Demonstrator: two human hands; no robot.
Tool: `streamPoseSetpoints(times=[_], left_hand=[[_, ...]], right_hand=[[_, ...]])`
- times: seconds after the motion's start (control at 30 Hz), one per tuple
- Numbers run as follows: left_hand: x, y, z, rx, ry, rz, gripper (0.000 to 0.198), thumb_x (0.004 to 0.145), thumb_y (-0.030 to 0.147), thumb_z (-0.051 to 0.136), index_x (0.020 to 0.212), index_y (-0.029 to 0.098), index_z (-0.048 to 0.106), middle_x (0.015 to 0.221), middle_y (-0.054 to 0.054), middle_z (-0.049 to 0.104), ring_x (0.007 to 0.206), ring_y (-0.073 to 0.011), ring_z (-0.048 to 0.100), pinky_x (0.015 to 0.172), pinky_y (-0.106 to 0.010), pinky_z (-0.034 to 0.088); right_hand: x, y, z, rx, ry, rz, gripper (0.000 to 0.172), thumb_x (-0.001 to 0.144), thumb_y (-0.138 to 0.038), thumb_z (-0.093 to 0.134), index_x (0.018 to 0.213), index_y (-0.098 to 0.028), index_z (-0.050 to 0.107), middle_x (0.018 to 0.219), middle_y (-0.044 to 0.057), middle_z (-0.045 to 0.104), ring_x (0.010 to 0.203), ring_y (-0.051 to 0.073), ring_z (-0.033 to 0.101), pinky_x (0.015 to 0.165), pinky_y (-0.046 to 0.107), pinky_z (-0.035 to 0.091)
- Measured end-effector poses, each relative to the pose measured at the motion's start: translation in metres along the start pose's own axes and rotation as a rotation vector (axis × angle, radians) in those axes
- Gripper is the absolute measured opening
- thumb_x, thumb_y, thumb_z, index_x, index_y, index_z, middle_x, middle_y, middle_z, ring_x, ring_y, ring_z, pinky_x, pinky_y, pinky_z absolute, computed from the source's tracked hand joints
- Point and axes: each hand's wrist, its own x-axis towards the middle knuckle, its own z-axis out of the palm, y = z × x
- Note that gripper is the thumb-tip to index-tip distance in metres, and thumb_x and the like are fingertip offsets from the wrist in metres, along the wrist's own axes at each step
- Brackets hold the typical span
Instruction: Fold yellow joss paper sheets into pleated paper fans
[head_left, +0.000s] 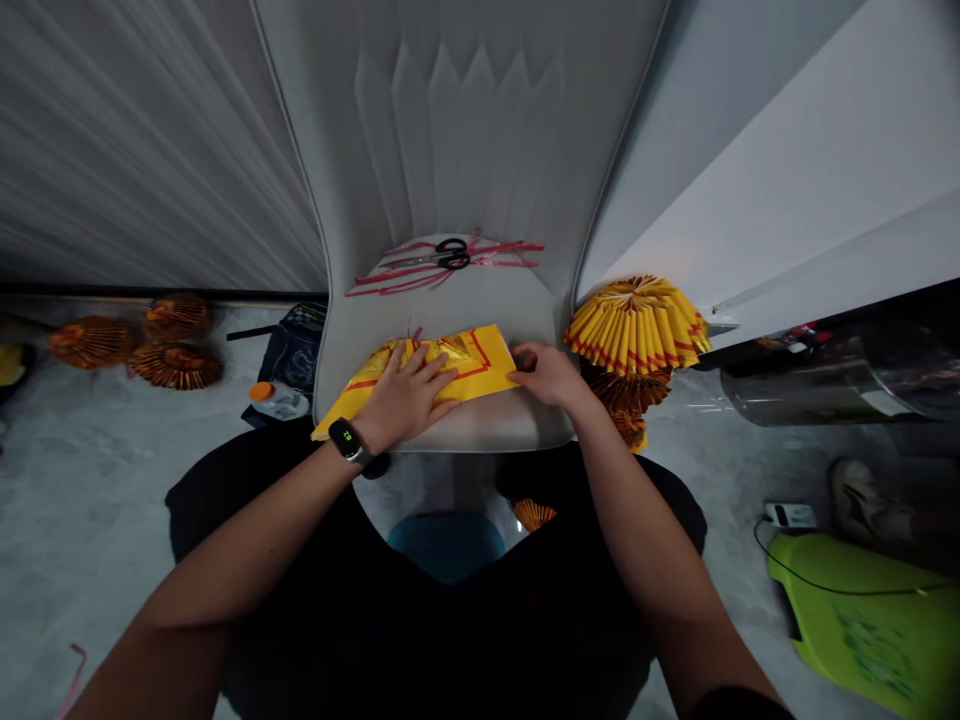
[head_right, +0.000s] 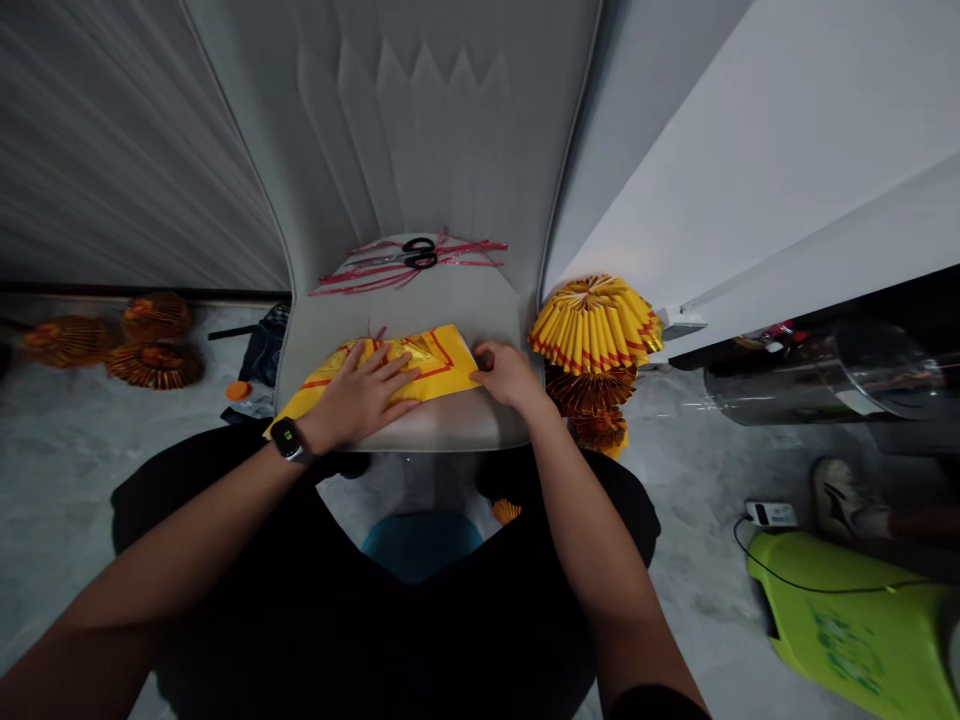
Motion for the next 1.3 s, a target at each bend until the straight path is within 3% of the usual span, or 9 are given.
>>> streamPoseSetpoints(times=[0.17, 0.3, 0.43, 0.53, 0.63, 0.87, 1.1, 1.23, 1.3], left_hand=[[0.016, 0.009, -0.011, 0.042, -0.071, -0.051, 0.053, 0.108, 0.051, 0.046, 0.148, 0.020, 0.061, 0.148, -0.013, 0.064, 0.140, -0.0395, 0.053, 0.126, -0.065, 0.026], [0.022, 0.016, -0.014, 0.069, -0.087, -0.111, 0.057, 0.104, 0.049, 0.055, 0.152, 0.018, 0.058, 0.146, -0.016, 0.064, 0.136, -0.0409, 0.055, 0.125, -0.063, 0.027], [0.019, 0.013, -0.008, 0.072, -0.071, -0.115, 0.059, 0.104, 0.051, 0.056, 0.153, 0.020, 0.058, 0.161, -0.016, 0.051, 0.151, -0.0453, 0.039, 0.126, -0.064, 0.024], [0.015, 0.008, -0.002, 0.046, -0.057, -0.069, 0.066, 0.104, 0.058, 0.052, 0.157, 0.019, 0.054, 0.167, -0.013, 0.045, 0.158, -0.0471, 0.028, 0.128, -0.067, 0.020], [0.013, 0.004, 0.005, 0.029, -0.039, -0.041, 0.069, 0.104, 0.061, 0.049, 0.158, 0.018, 0.051, 0.166, -0.013, 0.046, 0.159, -0.0455, 0.028, 0.129, -0.068, 0.017], [0.010, 0.003, 0.007, 0.007, 0.000, -0.033, 0.066, 0.105, 0.060, 0.048, 0.156, 0.018, 0.055, 0.164, -0.013, 0.049, 0.159, -0.0434, 0.029, 0.130, -0.067, 0.015], [0.014, 0.006, 0.003, 0.027, -0.004, -0.067, 0.063, 0.104, 0.060, 0.051, 0.150, 0.018, 0.062, 0.161, -0.015, 0.053, 0.154, -0.0444, 0.038, 0.129, -0.065, 0.020], [0.014, 0.007, 0.003, 0.053, -0.003, -0.091, 0.065, 0.102, 0.061, 0.054, 0.150, 0.018, 0.061, 0.163, -0.019, 0.048, 0.157, -0.0444, 0.032, 0.129, -0.065, 0.020], [0.014, 0.007, 0.004, 0.047, -0.009, -0.097, 0.065, 0.102, 0.061, 0.055, 0.150, 0.018, 0.061, 0.163, -0.019, 0.048, 0.158, -0.0445, 0.030, 0.129, -0.065, 0.020]], right_hand=[[0.004, -0.005, -0.008, -0.065, -0.067, 0.050, 0.046, 0.079, -0.015, 0.082, 0.124, -0.018, 0.071, 0.090, 0.002, 0.073, 0.072, 0.015, 0.063, 0.065, 0.025, 0.044], [0.004, -0.011, -0.016, -0.178, -0.131, 0.082, 0.049, 0.074, -0.014, 0.084, 0.121, -0.017, 0.071, 0.089, 0.003, 0.075, 0.072, 0.017, 0.065, 0.065, 0.025, 0.045], [0.004, -0.014, -0.026, -0.231, -0.189, 0.067, 0.032, 0.071, -0.014, 0.085, 0.101, -0.017, 0.076, 0.092, 0.005, 0.078, 0.077, 0.018, 0.069, 0.065, 0.025, 0.046], [0.005, -0.014, -0.030, -0.134, -0.255, 0.042, 0.016, 0.081, -0.021, 0.080, 0.096, -0.017, 0.077, 0.088, 0.004, 0.079, 0.073, 0.017, 0.070, 0.063, 0.024, 0.047], [0.004, -0.015, -0.031, -0.094, -0.308, 0.038, 0.013, 0.089, -0.026, 0.073, 0.095, -0.016, 0.078, 0.081, 0.004, 0.079, 0.065, 0.016, 0.069, 0.059, 0.025, 0.046], [0.001, -0.020, -0.019, -0.225, -0.221, 0.042, 0.006, 0.083, -0.023, 0.078, 0.086, -0.018, 0.078, 0.077, 0.004, 0.078, 0.066, 0.016, 0.068, 0.057, 0.025, 0.042], [0.003, -0.025, -0.019, -0.301, -0.275, 0.095, 0.008, 0.082, -0.026, 0.077, 0.079, -0.019, 0.079, 0.063, 0.004, 0.071, 0.063, 0.020, 0.068, 0.059, 0.028, 0.045], [-0.017, -0.039, -0.024, -0.449, -0.176, 0.110, 0.030, 0.087, -0.046, 0.077, 0.084, -0.017, 0.080, 0.083, 0.016, 0.077, 0.086, 0.032, 0.075, 0.072, 0.037, 0.054], [-0.030, -0.049, -0.017, -0.393, -0.127, -0.023, 0.034, 0.093, -0.050, 0.071, 0.090, -0.018, 0.081, 0.094, 0.017, 0.079, 0.096, 0.035, 0.076, 0.082, 0.041, 0.057]])
